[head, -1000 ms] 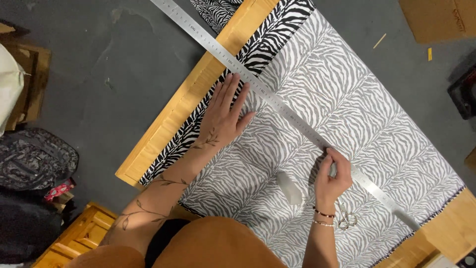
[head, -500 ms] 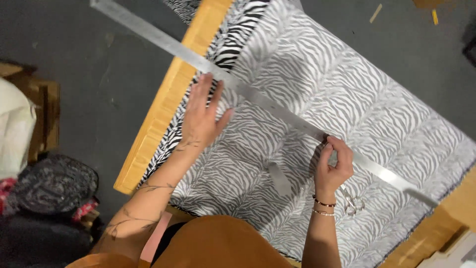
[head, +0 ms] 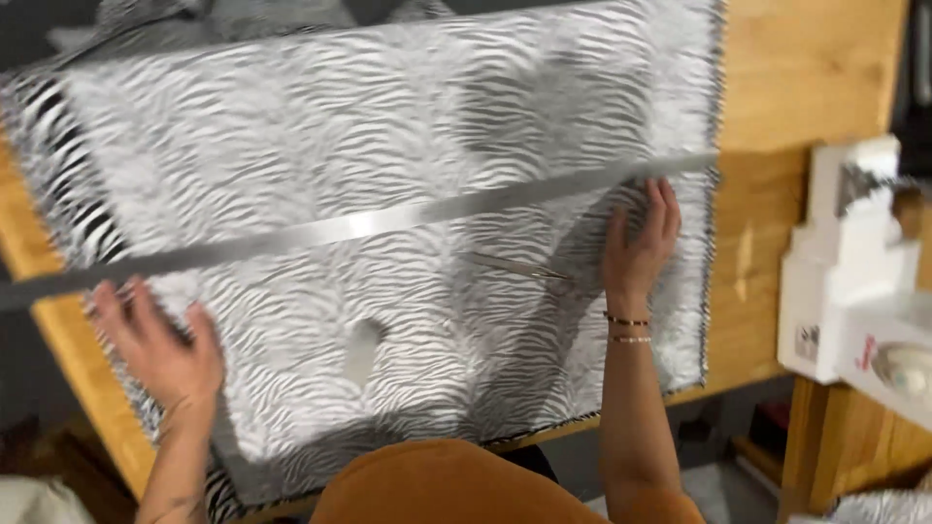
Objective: The person measures a piece of zebra-print fabric laid out on a wooden table using a long metal ruler. They repeatedly align the ruler along different edges and sections of the fabric, smoothing the material with their hands to ensure it is flat and straight. A pair of scissors and a sewing machine are visible on the table nearby.
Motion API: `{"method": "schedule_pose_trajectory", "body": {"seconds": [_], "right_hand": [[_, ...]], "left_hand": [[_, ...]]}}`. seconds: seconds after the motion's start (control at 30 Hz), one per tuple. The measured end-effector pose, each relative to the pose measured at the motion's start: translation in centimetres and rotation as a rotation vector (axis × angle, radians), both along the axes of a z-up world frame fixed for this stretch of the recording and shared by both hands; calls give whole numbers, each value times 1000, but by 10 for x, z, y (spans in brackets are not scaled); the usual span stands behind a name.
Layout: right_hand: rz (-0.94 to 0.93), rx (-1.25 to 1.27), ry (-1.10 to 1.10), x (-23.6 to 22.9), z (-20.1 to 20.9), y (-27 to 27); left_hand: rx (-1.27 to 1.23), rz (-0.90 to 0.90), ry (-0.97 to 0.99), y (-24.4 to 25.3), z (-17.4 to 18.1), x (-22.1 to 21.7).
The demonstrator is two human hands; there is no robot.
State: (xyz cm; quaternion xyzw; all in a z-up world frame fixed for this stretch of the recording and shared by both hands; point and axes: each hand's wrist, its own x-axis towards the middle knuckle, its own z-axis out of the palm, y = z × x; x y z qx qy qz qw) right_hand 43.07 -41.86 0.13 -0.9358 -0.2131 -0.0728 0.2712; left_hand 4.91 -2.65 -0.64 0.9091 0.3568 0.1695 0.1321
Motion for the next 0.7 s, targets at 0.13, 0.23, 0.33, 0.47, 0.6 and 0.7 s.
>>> {"method": "schedule_pose_trajectory", "body": {"seconds": [0.13,0.23,0.33,0.47,0.6,0.7], "right_hand": [[-26,-72,-112,31,-23,-44],[-32,-122,-78,39,-19,-47],[-20,-93,-51,39,-23,-49],[-18,-114,-78,47,-28,-47],[7,-111,-76,58,-36,-45],[4,-98,-77,61,-37,-43]], "left_hand": [[-7,-48,13,-7,1,6],[49,-95,1,-11,3,13],[105,-133,49,-15,6,13],[164,-163,106,-15,5,16],[168,-213,93,-21,15,25],[158,-201,75,-23,14,28]]}}
